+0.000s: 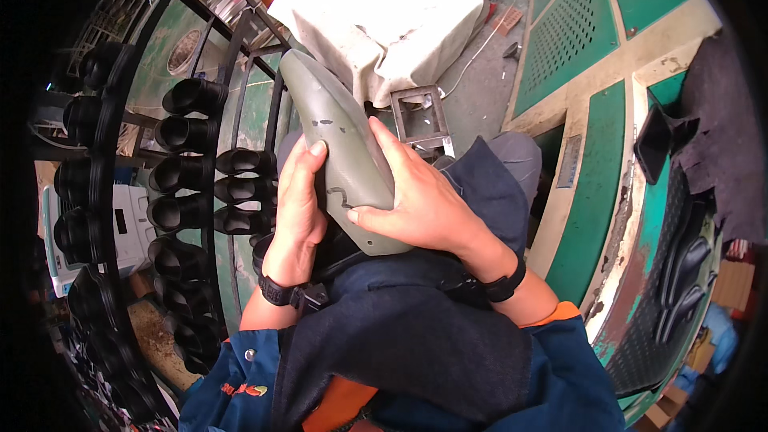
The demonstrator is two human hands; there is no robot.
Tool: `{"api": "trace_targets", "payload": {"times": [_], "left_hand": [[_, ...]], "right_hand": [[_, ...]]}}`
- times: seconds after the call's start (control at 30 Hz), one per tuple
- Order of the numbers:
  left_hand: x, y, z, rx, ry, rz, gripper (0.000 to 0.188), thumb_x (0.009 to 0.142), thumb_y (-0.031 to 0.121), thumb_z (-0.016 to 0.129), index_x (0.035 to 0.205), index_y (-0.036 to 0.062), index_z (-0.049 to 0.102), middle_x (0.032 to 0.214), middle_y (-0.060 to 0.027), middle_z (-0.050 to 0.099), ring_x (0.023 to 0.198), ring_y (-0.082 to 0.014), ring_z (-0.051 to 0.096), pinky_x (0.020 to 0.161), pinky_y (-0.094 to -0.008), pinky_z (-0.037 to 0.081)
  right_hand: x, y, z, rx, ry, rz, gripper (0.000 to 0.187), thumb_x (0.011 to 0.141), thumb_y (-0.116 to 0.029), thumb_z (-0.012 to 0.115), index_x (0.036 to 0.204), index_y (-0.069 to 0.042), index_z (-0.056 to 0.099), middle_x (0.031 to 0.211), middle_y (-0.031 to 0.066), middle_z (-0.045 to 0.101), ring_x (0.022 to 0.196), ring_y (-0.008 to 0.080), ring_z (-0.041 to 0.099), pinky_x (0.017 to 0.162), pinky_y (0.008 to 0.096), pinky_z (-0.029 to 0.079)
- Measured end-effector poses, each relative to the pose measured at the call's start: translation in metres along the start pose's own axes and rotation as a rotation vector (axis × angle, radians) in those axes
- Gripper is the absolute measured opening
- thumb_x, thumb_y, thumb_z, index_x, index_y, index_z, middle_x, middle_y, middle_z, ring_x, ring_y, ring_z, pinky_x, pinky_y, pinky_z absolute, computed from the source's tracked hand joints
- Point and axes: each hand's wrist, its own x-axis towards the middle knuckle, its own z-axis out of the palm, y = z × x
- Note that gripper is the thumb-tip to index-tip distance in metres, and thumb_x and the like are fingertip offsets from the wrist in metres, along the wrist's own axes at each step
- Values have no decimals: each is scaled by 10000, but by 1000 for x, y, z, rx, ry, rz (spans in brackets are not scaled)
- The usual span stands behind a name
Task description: Inspecting and inserting lasts into shoe uppers as part of a manufacturing process.
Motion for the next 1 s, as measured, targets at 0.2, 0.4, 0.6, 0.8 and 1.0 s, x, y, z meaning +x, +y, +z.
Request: {"api": "trace_targets", "payload": {"times": [0.2, 0.4, 0.6, 0.8, 1.0], "left_hand": [[3, -2, -5, 40, 105, 0, 480, 1024, 352, 528, 1346, -2, 571, 1247, -108, 646, 1152, -185, 592, 1008, -334, 444], [3, 7, -5, 66, 61, 78, 491, 1012, 391, 553, 1278, -19, 602, 1144, -104, 686, 1033, -170, 635, 946, -325, 477], [2, 9, -5, 50, 30, 116, 495, 998, 405, 566, 1242, -23, 619, 1110, -102, 697, 1001, -166, 647, 917, -310, 485], [3, -4, -18, -25, -9, 206, 569, 961, 379, 609, 1335, -49, 569, 1149, -102, 680, 1015, -149, 637, 925, -294, 490], [1, -2, -15, -89, -29, 192, 560, 932, 317, 596, 1352, -52, 552, 1201, -110, 659, 1078, -154, 616, 963, -303, 474]], "right_hand": [[-1, 0, 3, -18, -10, -13, 1079, 736, -321, 801, 1568, 52, 224, 1442, 322, 473, 1349, 421, 499, 1112, 428, 404], [-1, -10, 7, -184, 25, -55, 1097, 724, -306, 802, 1587, 12, 205, 1267, 276, 561, 1135, 435, 607, 961, 454, 499], [-5, -19, 12, -282, 44, -52, 1111, 711, -291, 813, 1587, 14, 202, 1260, 262, 551, 1090, 424, 622, 913, 450, 520], [-3, -23, 12, -305, 33, -28, 1104, 701, -258, 813, 1589, 1, 212, 1361, 280, 537, 1189, 432, 611, 973, 443, 513], [-4, -23, 10, -315, 40, -23, 1110, 692, -264, 819, 1594, -18, 220, 1350, 266, 550, 1165, 422, 626, 954, 437, 525]]}}
